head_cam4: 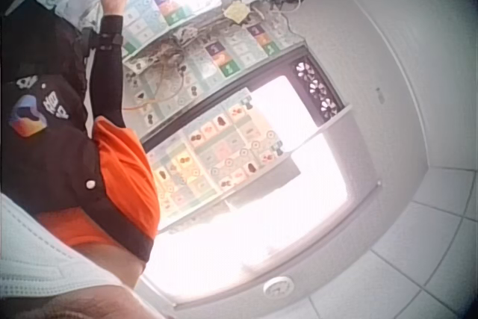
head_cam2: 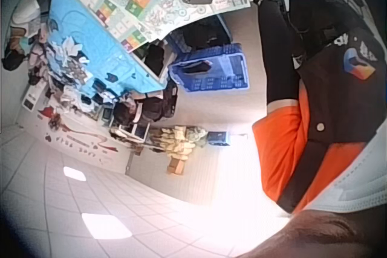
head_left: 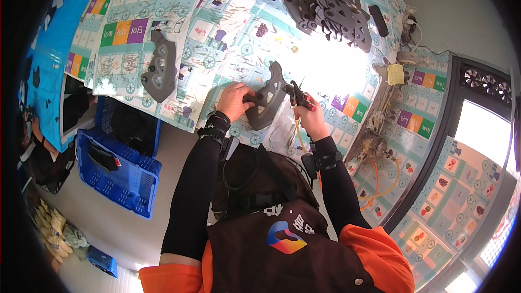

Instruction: The person prepares shoe components by using a tool to apply localized heat or glue to specific points on gray synthetic material parts, then places them on the table.

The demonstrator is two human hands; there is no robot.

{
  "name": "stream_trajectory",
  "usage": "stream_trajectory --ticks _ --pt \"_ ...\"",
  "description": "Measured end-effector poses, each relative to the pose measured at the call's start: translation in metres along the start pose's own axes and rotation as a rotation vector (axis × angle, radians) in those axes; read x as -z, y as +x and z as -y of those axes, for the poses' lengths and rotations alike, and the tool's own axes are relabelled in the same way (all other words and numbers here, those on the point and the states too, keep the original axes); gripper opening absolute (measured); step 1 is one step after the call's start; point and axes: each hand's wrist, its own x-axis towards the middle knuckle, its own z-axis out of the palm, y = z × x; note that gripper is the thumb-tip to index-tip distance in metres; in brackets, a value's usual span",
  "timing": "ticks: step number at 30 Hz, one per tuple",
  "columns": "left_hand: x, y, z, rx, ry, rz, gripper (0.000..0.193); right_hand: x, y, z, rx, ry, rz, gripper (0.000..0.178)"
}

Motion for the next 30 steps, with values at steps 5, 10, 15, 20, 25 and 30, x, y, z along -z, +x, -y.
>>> stream_trajectory --ticks 5,10,15,20,25,30 --pt "0.0 0.0 -0.001 0.005 -0.002 0.006 0.03 -0.004 -0.002 0.012 -0.026 -0.013 0.002 0.02" --pt "0.0 0.0 -0.001 0.004 -0.009 0.004 0.03 -0.007 0.0 0.011 0.016 -0.041 0.017 0.02" --pt "0.0 0.0 -0.002 -0.001 0.002 0.001 0.03 -0.007 0.001 0.008 -0.002 -0.019 0.039 0.02" --pt "0.001 -0.002 0.001 0.004 -0.017 0.0 0.029 -0.008 -0.003 0.016 -0.09 -0.066 0.068 0.021" --pt "-0.001 -0.001 0.001 -0.006 0.001 -0.006 0.028 -0.005 -0.008 0.013 -0.103 -0.046 0.059 0.018" --pt "0.0 -0.001 0.0 -0.006 0.01 0.001 0.028 -0.002 -0.014 0.011 -0.097 -0.089 0.066 0.019"
